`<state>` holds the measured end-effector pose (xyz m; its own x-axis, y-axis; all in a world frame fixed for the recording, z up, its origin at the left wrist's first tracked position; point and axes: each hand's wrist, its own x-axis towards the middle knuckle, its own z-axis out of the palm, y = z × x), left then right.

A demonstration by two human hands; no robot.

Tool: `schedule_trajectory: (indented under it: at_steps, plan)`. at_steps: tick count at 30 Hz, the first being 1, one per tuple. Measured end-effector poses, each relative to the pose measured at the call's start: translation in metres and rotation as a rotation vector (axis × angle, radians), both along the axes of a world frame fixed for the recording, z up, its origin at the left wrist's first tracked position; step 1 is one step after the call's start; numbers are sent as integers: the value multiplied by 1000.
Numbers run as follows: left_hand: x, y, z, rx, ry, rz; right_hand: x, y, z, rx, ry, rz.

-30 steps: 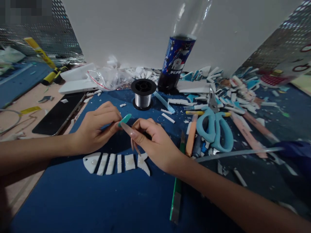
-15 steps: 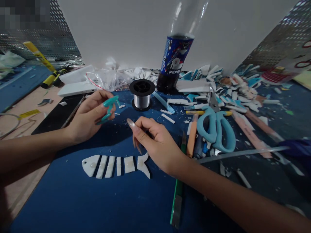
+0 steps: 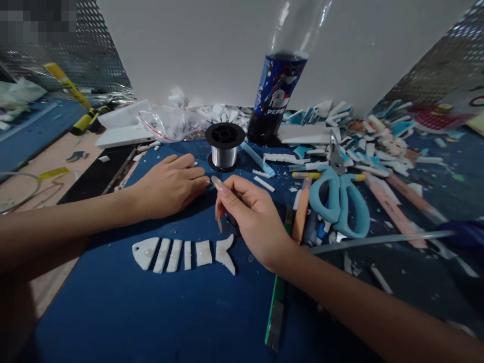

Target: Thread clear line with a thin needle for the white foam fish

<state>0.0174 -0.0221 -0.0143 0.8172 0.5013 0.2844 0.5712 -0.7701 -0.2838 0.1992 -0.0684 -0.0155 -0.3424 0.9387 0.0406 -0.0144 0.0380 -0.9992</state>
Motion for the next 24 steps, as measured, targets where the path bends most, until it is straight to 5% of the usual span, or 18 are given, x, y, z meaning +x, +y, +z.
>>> schedule_trajectory:
  at_steps: [6,10,17,24]
  plan:
    - [0,-4,6,67,149,-116,-1,0,2,18,8,-16]
    - [-4,-4,6,16,-43,-65,0,0,2,4,25,-27]
    - [-6,-18,3,-712,-912,163,4,-1,2,44,-47,12]
    - [-4,-24,-2,-1077,-1040,98,4,-6,4,218,-297,46]
